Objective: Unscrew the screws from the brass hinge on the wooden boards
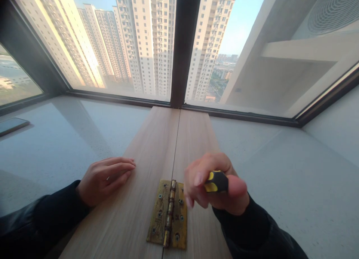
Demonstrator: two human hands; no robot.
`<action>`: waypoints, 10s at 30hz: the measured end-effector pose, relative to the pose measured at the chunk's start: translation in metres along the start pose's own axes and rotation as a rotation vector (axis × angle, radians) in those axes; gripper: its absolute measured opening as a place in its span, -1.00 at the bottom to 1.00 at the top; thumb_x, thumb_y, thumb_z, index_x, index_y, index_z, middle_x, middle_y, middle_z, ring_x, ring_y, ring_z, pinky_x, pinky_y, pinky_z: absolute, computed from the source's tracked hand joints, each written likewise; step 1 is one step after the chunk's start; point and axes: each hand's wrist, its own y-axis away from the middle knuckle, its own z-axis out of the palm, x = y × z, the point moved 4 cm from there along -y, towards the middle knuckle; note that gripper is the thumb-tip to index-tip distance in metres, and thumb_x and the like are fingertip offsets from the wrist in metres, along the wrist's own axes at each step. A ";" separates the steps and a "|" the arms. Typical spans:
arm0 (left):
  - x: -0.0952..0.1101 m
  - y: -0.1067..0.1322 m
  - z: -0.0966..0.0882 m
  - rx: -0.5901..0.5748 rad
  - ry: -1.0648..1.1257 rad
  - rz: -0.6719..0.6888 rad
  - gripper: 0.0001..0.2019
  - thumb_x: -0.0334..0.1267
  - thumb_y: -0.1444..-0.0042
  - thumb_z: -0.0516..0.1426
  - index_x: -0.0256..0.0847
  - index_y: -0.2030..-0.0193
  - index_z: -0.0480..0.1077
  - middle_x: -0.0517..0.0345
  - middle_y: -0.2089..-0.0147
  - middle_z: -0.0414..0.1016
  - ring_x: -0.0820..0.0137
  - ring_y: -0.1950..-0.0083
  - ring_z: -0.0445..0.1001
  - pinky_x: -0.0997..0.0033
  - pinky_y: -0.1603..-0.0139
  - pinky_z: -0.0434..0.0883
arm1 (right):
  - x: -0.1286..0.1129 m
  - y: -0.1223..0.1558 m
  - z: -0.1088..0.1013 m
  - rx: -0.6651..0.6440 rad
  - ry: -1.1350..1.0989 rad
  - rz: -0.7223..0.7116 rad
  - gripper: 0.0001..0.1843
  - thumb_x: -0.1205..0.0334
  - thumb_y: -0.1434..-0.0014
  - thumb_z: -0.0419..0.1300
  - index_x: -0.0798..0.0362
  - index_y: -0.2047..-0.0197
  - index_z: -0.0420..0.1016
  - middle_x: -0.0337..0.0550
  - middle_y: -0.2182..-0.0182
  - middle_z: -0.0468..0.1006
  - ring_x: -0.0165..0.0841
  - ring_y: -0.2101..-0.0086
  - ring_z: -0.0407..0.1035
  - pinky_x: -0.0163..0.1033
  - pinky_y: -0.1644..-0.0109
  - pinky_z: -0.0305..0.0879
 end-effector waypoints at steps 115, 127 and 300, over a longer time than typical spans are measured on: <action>-0.004 -0.008 0.019 -0.399 -0.140 -0.148 -0.55 -0.06 -0.29 -0.08 0.08 -0.30 0.12 0.28 -0.40 0.00 0.28 -0.39 0.02 0.02 -0.33 0.14 | 0.002 -0.012 -0.005 0.120 0.004 0.060 -0.46 -0.24 -0.21 0.15 0.11 0.47 0.39 -0.25 0.46 0.17 -0.41 0.46 0.16 -0.26 0.42 0.19; -0.005 -0.008 0.018 -0.405 -0.149 -0.160 -0.55 -0.04 -0.28 -0.06 0.10 -0.30 0.11 0.29 -0.40 0.00 0.27 -0.39 0.02 0.03 -0.33 0.14 | 0.005 -0.014 0.006 0.091 -0.139 0.124 -0.36 -0.31 -0.34 -0.26 0.04 0.35 0.30 -0.37 0.64 0.06 -0.50 0.64 -0.05 -0.34 0.57 -0.04; -0.007 -0.008 0.018 -0.408 -0.123 -0.140 -0.54 -0.07 -0.27 -0.05 0.04 -0.31 0.13 0.19 -0.40 0.02 0.18 -0.39 0.03 -0.01 -0.32 0.13 | 0.006 -0.011 -0.009 0.224 -0.113 0.022 -0.55 -0.17 -0.35 -0.02 -0.01 0.16 0.50 -0.36 0.62 0.10 -0.45 0.59 0.01 -0.29 0.40 0.18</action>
